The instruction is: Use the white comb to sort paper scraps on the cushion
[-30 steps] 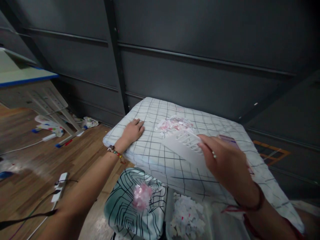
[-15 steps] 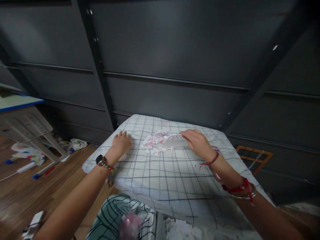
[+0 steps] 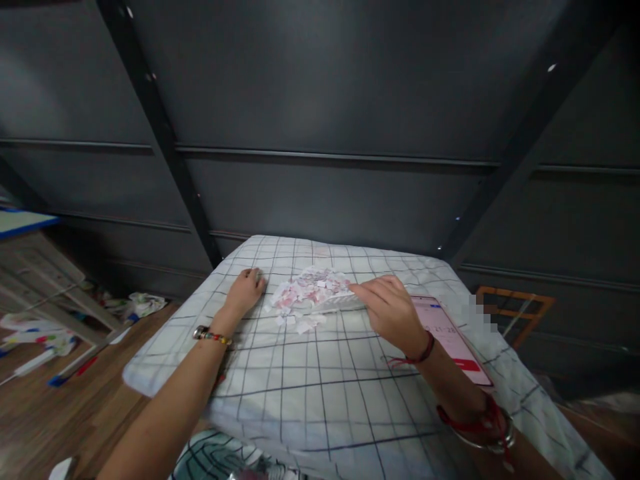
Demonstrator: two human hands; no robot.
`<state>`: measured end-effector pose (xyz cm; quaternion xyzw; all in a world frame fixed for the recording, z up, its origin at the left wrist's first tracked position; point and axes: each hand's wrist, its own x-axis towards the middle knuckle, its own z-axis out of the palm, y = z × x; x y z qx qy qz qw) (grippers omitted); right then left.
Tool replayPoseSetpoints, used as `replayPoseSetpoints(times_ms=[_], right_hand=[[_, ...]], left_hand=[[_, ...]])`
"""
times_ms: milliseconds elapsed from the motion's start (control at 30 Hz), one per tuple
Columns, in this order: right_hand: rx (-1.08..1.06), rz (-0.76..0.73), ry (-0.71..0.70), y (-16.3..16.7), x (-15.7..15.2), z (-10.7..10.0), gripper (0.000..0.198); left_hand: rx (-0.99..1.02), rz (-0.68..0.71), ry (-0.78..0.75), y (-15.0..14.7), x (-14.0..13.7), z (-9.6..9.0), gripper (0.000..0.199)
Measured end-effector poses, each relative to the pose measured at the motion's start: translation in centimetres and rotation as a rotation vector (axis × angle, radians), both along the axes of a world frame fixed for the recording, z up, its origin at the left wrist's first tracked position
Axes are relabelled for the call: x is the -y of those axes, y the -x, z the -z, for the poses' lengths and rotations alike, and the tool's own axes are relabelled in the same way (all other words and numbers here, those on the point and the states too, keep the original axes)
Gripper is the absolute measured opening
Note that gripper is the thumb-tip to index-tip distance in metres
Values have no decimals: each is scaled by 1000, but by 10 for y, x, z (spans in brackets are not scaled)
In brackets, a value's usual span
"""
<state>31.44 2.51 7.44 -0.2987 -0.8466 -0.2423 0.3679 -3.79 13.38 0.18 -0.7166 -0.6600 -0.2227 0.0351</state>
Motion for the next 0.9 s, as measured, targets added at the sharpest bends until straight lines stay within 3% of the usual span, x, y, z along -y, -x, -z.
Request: replayPoseSetpoints(times_ms=[233, 467, 667, 900], right_hand=[[19, 8, -29, 2, -4, 4, 45], [49, -72, -80, -1, 4, -10, 39], [-80, 145, -111, 3, -7, 3, 40], [-4, 93, -117, 14, -15, 11, 36]], left_hand=[[12, 46, -26, 5, -8, 11, 42], [0, 46, 3, 6, -7, 12, 42], [15, 38, -24, 5, -9, 14, 40], [12, 55, -7, 4, -10, 11, 41]])
